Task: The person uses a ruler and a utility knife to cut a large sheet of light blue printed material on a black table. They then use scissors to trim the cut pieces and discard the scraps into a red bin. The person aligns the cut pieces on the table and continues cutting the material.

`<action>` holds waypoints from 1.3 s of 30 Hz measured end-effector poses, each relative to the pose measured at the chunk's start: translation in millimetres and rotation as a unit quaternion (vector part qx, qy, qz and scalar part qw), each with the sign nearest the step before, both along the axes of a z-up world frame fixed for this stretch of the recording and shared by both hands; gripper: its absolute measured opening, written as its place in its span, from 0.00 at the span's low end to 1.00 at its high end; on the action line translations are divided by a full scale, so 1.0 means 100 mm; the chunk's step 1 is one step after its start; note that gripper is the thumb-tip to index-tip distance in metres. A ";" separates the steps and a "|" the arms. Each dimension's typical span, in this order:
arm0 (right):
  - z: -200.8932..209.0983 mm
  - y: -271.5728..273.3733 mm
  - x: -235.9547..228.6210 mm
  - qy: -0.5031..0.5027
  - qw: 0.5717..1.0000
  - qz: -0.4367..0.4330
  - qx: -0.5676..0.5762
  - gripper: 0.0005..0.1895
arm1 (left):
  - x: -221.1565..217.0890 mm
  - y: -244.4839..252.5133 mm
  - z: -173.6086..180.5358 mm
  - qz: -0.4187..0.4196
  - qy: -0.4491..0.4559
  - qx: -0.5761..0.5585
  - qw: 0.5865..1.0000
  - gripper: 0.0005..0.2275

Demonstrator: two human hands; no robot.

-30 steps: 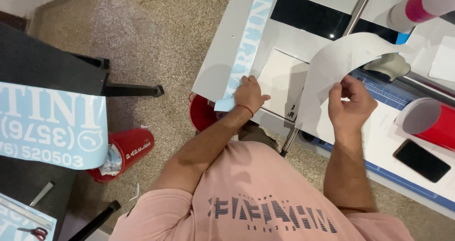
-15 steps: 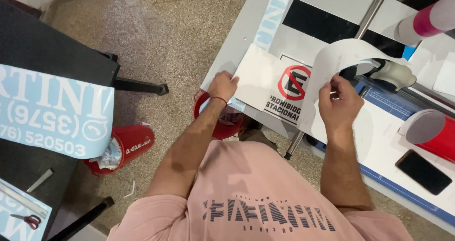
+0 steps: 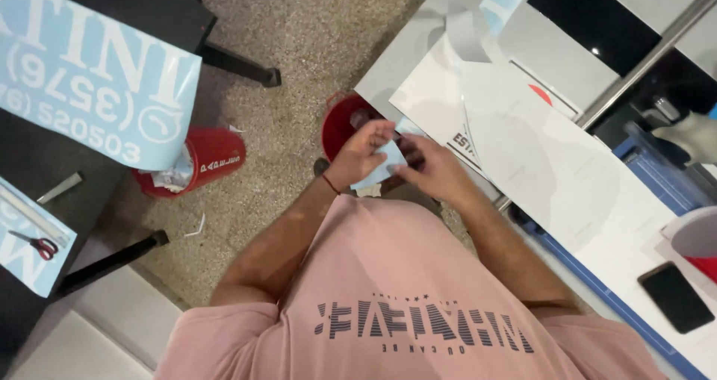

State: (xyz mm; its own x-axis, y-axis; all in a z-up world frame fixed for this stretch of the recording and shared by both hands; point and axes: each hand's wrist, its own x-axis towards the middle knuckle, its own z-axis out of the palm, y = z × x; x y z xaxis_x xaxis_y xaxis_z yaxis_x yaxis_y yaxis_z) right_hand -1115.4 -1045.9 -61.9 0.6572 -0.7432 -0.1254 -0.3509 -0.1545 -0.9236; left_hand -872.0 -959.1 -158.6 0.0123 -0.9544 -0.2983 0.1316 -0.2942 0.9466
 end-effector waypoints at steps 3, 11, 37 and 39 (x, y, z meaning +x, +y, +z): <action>-0.66 0.39 0.22 0.085 0.991 0.045 0.094 0.20 | 0.09 0.39 0.06 0.006 0.017 -0.019 1.000 0.36; -2.55 0.71 0.47 0.240 0.966 -0.062 0.078 0.18 | 1.10 2.06 -0.34 0.120 -0.476 0.020 0.871 0.23; -1.61 2.15 5.15 0.198 0.891 0.386 -0.134 0.27 | 2.37 5.78 -0.37 0.313 -0.324 0.325 0.832 0.21; -1.41 2.07 5.71 0.206 0.881 0.382 -0.189 0.26 | 2.56 5.80 -0.39 0.325 -0.335 0.316 0.826 0.21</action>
